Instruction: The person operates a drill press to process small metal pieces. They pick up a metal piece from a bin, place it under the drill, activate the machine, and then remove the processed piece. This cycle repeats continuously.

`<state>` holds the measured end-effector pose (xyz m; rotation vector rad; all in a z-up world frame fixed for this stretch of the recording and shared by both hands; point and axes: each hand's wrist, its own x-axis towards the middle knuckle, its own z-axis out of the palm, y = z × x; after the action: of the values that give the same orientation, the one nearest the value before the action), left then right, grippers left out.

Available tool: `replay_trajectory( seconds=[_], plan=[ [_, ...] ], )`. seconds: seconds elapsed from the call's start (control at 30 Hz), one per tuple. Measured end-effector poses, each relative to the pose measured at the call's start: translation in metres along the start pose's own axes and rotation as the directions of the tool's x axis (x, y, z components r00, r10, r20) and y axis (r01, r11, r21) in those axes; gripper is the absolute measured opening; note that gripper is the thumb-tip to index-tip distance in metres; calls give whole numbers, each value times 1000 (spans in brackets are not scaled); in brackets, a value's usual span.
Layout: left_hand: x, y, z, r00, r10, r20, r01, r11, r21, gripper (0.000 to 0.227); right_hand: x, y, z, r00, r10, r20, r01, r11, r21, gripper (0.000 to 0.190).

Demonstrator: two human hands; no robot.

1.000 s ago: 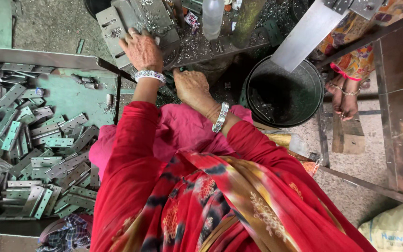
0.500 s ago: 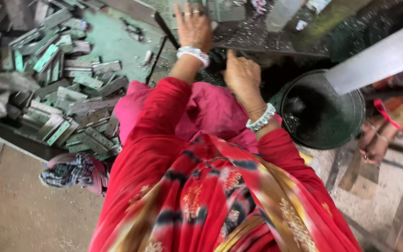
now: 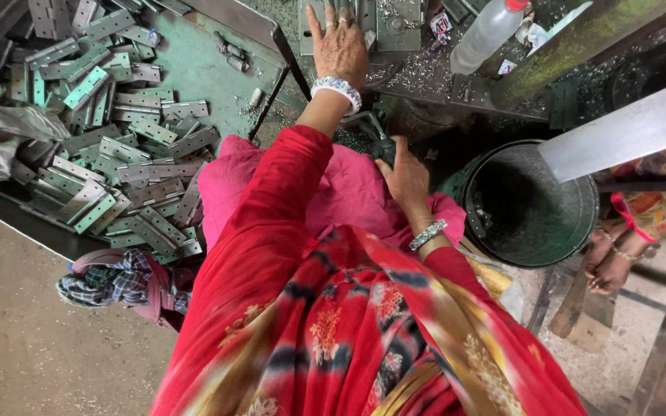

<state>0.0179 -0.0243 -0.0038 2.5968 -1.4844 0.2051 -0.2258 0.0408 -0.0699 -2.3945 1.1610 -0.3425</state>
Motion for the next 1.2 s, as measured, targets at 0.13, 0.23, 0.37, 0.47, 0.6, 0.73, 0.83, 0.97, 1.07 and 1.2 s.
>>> replay_trajectory(
  seconds=[0.13, 0.23, 0.37, 0.47, 0.6, 0.73, 0.83, 0.97, 1.07, 1.2],
  plan=[
    [-20, 2, 7, 999, 2, -43, -3, 999, -36, 48, 13, 0, -7, 997, 7, 74, -10, 999, 45, 60],
    [-8, 2, 6, 996, -4, -85, -2, 997, -74, 47, 47, -9, -33, 985, 26, 169, 5, 983, -183, 62],
    [-7, 5, 11, 998, 8, 56, -14, 994, 104, 38, 31, -5, -25, 994, -32, 101, 46, 990, -135, 56],
    [-7, 6, 9, 998, 46, 38, -51, 988, 146, 40, 0, 5, 5, 995, -70, -66, 71, 997, 16, 56],
    [-20, -6, 7, 998, 54, -18, -55, 998, -9, 37, -1, 12, 20, 999, -10, -34, 11, 1000, 17, 58],
    [1, -5, 3, 996, 18, 85, -21, 999, 42, 38, 39, 11, -9, 983, 82, 166, -46, 977, -210, 69],
    [3, 1, 11, 997, 5, 78, -14, 993, 117, 38, 24, 8, -8, 995, -19, 100, 43, 971, -235, 58],
    [-1, 1, 10, 996, 34, -77, -24, 992, 128, 46, -14, 2, 9, 994, -45, -98, 48, 998, 35, 59],
    [3, -10, 8, 994, 10, 109, -17, 998, 63, 37, 5, 1, 6, 999, -21, -44, 21, 1000, -3, 59],
    [20, -10, 17, 1000, 14, 5, -14, 995, 95, 37, 32, -1, -18, 987, 49, 151, -21, 983, -181, 59]
  ],
)
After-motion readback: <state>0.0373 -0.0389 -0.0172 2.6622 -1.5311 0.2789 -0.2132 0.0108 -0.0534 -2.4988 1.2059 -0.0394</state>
